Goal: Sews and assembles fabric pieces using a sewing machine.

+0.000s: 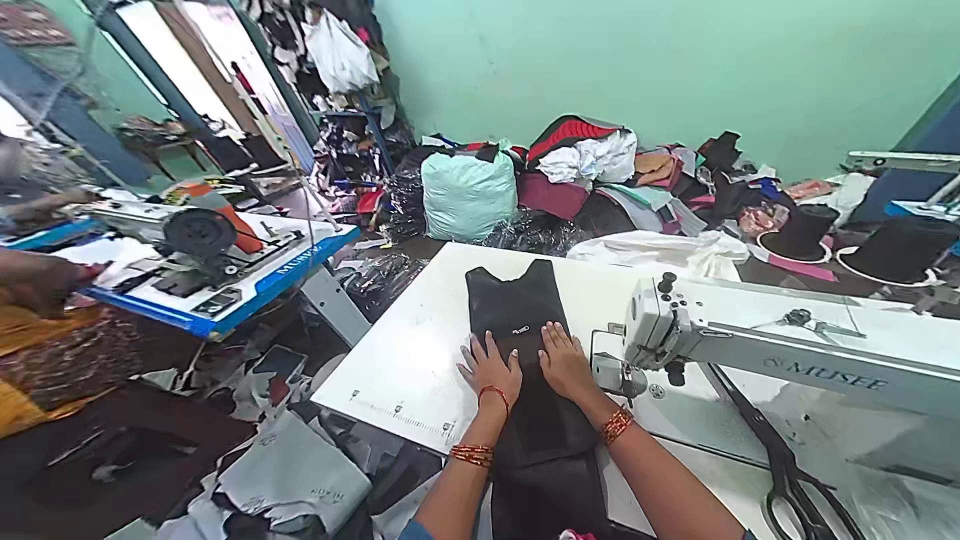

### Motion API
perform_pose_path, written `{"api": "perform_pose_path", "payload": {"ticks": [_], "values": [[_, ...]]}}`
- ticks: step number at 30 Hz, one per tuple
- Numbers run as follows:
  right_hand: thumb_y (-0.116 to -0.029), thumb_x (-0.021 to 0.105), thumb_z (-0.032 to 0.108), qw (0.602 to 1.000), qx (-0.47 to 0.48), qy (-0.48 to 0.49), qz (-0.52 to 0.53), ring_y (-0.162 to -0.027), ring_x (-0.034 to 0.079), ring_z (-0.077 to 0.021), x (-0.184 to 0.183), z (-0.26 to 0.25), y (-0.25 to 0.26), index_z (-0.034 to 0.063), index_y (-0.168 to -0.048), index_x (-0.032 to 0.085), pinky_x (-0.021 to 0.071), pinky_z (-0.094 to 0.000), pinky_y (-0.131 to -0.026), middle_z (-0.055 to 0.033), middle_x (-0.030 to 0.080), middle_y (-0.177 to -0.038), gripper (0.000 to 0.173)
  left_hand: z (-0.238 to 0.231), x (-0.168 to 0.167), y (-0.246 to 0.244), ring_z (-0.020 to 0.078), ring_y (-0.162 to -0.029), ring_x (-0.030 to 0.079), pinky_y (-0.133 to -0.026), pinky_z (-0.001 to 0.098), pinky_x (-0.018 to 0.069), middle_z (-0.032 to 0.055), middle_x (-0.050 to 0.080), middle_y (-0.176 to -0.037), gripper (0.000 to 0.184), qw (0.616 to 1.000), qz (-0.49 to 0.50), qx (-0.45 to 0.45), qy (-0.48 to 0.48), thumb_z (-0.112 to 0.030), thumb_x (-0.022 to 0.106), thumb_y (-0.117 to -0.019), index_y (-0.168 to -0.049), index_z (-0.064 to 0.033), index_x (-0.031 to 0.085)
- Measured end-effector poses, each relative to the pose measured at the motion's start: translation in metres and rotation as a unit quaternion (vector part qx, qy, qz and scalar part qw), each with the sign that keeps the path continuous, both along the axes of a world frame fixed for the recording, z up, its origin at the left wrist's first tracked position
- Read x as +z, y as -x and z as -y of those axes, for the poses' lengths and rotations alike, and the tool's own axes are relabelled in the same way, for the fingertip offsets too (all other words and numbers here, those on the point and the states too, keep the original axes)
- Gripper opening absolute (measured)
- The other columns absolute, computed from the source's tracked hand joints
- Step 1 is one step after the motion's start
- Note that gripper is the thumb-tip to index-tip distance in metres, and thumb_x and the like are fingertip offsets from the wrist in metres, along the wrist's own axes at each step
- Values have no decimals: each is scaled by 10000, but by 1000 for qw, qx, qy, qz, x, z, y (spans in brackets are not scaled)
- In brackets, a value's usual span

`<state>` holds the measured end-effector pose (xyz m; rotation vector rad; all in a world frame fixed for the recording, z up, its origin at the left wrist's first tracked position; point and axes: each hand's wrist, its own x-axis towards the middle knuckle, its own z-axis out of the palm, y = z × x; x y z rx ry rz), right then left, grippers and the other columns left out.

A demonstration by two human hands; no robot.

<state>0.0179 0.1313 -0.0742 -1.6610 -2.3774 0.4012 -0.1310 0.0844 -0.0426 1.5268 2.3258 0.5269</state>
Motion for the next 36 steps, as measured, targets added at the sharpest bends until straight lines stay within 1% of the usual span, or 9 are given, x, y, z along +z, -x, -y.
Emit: {"api": "perform_pose_path", "payload": {"ticks": [3,9,11,13,15,17,22,30,36], "values": [[-1094,294,390,1000,-14,4,3,-1596,89,-325,2,5,-2,134,-1644,256,101,-657,-1225,-27,202,-1719,608,8,7,5,459,-1519,269,-1174,601,296,245,185,-1685,774,997,52,61,6,-433,557,-1031,-1641,-101,215],[-1096,293,422,999,9,9,-34,-1575,159,-386,6,13,-15,165,-1635,301,101,-661,-1223,-44,228,-1711,596,30,19,35,446,-1402,468,-1162,516,396,348,413,-1521,999,963,263,62,-23,-251,723,-959,-1627,12,29],[-1091,326,382,993,19,-25,-112,-1535,288,-390,4,14,-19,97,-1580,410,164,-626,-1234,-106,353,-1656,572,37,19,45,362,-1366,527,-1152,468,425,317,482,-1480,773,926,373,52,-18,-223,691,-994,-1565,71,262],[-1095,358,349,979,16,-31,-199,-1489,389,-378,5,15,-25,47,-1539,461,237,-563,-1239,-153,448,-1591,547,43,17,46,272,-1123,678,-996,428,540,242,664,-1239,481,900,433,52,3,-286,653,-1021,-1328,75,569],[-1109,359,341,963,3,1,-269,-1465,429,-344,7,16,-31,63,-1551,444,298,-524,-1220,-160,473,-1571,529,53,12,42,270,-1153,665,-1008,429,541,235,637,-1291,537,879,474,36,16,-325,613,-1043,-1427,27,482],[-1108,351,305,932,-13,12,-361,-1430,472,-315,4,19,-33,35,-1525,465,347,-500,-1191,-191,491,-1543,510,69,3,39,313,-1236,623,-1062,465,505,258,582,-1375,606,883,468,32,-14,-269,612,-1047,-1530,-15,349],[-1098,278,273,856,-78,19,-511,-1161,639,-261,5,19,-38,-66,-1397,508,518,-393,-999,-245,554,-1403,507,122,8,72,361,-1135,665,-999,536,526,274,634,-1263,505,914,380,64,-131,-213,611,-1046,-1452,15,416],[-1113,296,332,889,-66,5,-453,-871,613,-73,3,20,-35,-36,-1259,588,515,-250,-812,-113,617,-1153,492,263,-19,219,341,-1390,501,-1168,474,404,300,459,-1502,704,856,248,358,-279,-194,602,-1039,-1569,62,215],[-1116,286,257,908,-34,61,-414,-785,581,11,11,32,-33,-33,-1234,576,489,-161,-724,-29,606,-1047,427,337,-50,267,555,-1291,534,-1076,670,408,404,529,-1373,764,868,112,482,-47,-133,570,-1033,-1625,8,109]]}}
